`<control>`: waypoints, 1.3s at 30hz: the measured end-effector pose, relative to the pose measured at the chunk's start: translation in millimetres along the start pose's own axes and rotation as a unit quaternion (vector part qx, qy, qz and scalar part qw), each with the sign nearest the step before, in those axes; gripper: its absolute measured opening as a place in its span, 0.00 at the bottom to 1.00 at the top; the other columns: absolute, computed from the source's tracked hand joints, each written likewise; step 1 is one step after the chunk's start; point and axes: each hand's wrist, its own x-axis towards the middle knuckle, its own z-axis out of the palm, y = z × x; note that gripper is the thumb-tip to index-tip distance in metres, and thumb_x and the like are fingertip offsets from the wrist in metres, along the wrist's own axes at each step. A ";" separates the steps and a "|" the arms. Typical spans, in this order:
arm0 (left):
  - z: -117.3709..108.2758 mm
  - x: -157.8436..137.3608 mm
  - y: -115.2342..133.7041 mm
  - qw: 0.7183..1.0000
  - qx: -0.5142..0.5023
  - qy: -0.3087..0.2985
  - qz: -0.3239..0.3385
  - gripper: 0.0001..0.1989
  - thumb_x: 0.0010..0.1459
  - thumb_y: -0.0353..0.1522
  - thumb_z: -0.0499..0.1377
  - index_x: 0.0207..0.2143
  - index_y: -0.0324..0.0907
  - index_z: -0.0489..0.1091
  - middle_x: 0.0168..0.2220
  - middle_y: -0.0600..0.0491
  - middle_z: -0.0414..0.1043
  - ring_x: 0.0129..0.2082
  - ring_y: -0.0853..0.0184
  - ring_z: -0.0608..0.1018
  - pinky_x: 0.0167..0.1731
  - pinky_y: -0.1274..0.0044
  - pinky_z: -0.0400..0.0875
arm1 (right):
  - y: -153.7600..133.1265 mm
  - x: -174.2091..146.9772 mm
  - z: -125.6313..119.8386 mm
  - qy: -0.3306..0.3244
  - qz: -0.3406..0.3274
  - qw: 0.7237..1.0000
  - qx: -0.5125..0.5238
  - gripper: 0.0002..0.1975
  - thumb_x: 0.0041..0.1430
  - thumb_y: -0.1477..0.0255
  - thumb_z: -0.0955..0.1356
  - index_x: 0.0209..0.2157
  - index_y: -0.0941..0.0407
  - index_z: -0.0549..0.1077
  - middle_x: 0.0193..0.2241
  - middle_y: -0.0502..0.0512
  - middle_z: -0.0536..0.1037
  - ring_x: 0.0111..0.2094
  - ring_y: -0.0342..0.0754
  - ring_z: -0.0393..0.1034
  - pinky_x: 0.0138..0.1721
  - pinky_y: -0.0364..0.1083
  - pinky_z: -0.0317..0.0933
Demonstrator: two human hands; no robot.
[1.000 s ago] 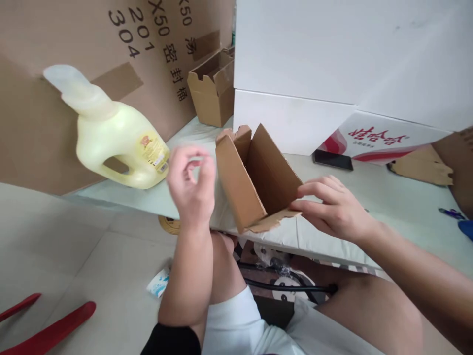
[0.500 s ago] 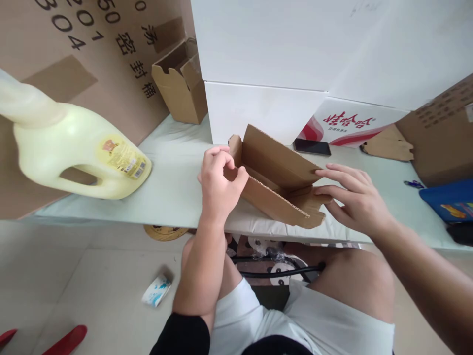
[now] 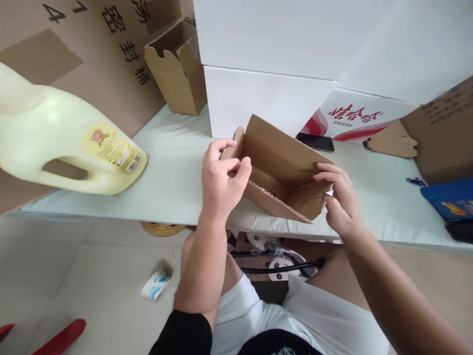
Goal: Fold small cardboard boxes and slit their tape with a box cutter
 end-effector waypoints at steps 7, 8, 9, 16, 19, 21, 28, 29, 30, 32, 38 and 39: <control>-37.7 1.0 -0.6 0.977 -0.082 -0.191 -0.055 0.11 0.54 0.34 0.65 0.20 0.45 0.75 0.52 0.50 0.79 0.52 0.56 0.80 0.56 0.63 0.75 | 5.9 -5.1 6.7 0.000 -0.010 1.000 0.011 0.23 0.68 0.69 0.61 0.63 0.47 0.66 0.60 0.61 0.73 0.63 0.60 0.68 0.62 0.64 0.65; -40.5 0.8 -1.4 0.972 -0.091 -0.203 -0.070 0.08 0.54 0.35 0.66 0.22 0.45 0.77 0.52 0.49 0.79 0.53 0.55 0.80 0.55 0.63 0.76 | 6.4 -5.8 9.2 0.003 -0.009 1.000 0.014 0.24 0.68 0.69 0.62 0.65 0.46 0.65 0.60 0.61 0.72 0.63 0.59 0.68 0.61 0.63 0.67; -41.9 0.6 -2.1 0.970 -0.095 -0.208 -0.083 0.06 0.53 0.35 0.66 0.25 0.45 0.78 0.52 0.49 0.79 0.54 0.54 0.80 0.55 0.62 0.76 | 6.5 -6.0 11.9 0.005 -0.006 1.000 0.015 0.25 0.68 0.69 0.63 0.66 0.46 0.64 0.60 0.61 0.72 0.62 0.59 0.68 0.60 0.63 0.68; -36.2 1.8 -0.8 0.973 -0.083 -0.195 -0.092 0.05 0.55 0.35 0.66 0.28 0.44 0.76 0.51 0.48 0.80 0.52 0.54 0.81 0.56 0.63 0.73 | -0.3 -3.6 26.8 0.015 0.009 1.000 0.004 0.22 0.64 0.73 0.67 0.59 0.47 0.69 0.53 0.61 0.75 0.57 0.59 0.71 0.57 0.63 0.70; -34.0 2.8 -3.3 0.972 -0.119 -0.187 -0.076 0.10 0.57 0.40 0.68 0.35 0.44 0.77 0.49 0.48 0.80 0.53 0.56 0.80 0.56 0.68 0.74 | 0.1 -8.5 34.3 0.083 0.019 0.996 0.016 0.24 0.62 0.74 0.69 0.58 0.44 0.68 0.53 0.60 0.70 0.55 0.58 0.71 0.53 0.62 0.72; -31.1 2.9 -10.4 0.971 -0.144 -0.183 -0.057 0.17 0.57 0.45 0.69 0.43 0.45 0.76 0.50 0.48 0.80 0.54 0.57 0.80 0.58 0.69 0.73 | 3.4 -12.7 40.6 0.129 0.036 0.990 0.042 0.31 0.60 0.74 0.71 0.62 0.41 0.63 0.60 0.61 0.63 0.57 0.57 0.70 0.54 0.62 0.72; -9.3 2.0 -42.3 0.986 -0.137 -0.094 -0.006 0.23 0.57 0.49 0.68 0.50 0.49 0.70 0.47 0.50 0.79 0.48 0.61 0.82 0.53 0.67 0.76 | 18.2 -17.3 48.7 0.100 0.064 0.986 0.118 0.26 0.66 0.71 0.67 0.64 0.40 0.66 0.54 0.54 0.77 0.60 0.55 0.71 0.62 0.64 0.65; -6.1 2.0 -43.8 0.988 -0.127 -0.085 0.001 0.22 0.59 0.48 0.67 0.49 0.49 0.70 0.47 0.50 0.79 0.48 0.61 0.82 0.53 0.67 0.76 | 19.5 -17.8 47.1 0.088 0.066 0.987 0.116 0.20 0.68 0.70 0.66 0.59 0.42 0.72 0.53 0.54 0.79 0.61 0.55 0.70 0.64 0.65 0.62; -3.1 2.0 -44.6 0.990 -0.116 -0.077 0.010 0.20 0.60 0.47 0.66 0.49 0.48 0.70 0.47 0.50 0.78 0.48 0.61 0.81 0.53 0.67 0.76 | 20.7 -18.5 45.3 0.078 0.063 0.988 0.120 0.15 0.69 0.69 0.65 0.53 0.44 0.77 0.52 0.53 0.80 0.63 0.56 0.69 0.67 0.66 0.59; 2.6 1.8 -45.5 0.994 -0.090 -0.063 0.027 0.19 0.62 0.47 0.65 0.49 0.48 0.70 0.48 0.50 0.77 0.49 0.61 0.80 0.52 0.67 0.76 | 23.0 -20.8 42.1 0.060 0.052 0.986 0.144 0.14 0.70 0.65 0.64 0.49 0.45 0.80 0.53 0.52 0.81 0.65 0.58 0.67 0.70 0.68 0.52; 20.7 1.0 -50.1 0.997 0.001 -0.015 0.081 0.22 0.65 0.43 0.62 0.59 0.48 0.67 0.60 0.45 0.70 0.61 0.56 0.74 0.58 0.65 0.73 | 27.9 -31.8 45.0 0.050 0.038 0.982 0.178 0.21 0.71 0.58 0.59 0.56 0.47 0.77 0.58 0.53 0.77 0.71 0.61 0.56 0.72 0.69 0.43; 23.4 1.1 -49.9 0.996 0.016 -0.018 0.090 0.20 0.67 0.41 0.60 0.59 0.48 0.68 0.60 0.45 0.70 0.63 0.56 0.73 0.61 0.64 0.70 | 28.1 -33.7 46.4 0.053 0.040 0.981 0.180 0.22 0.72 0.58 0.59 0.58 0.46 0.75 0.59 0.54 0.76 0.71 0.60 0.55 0.72 0.69 0.42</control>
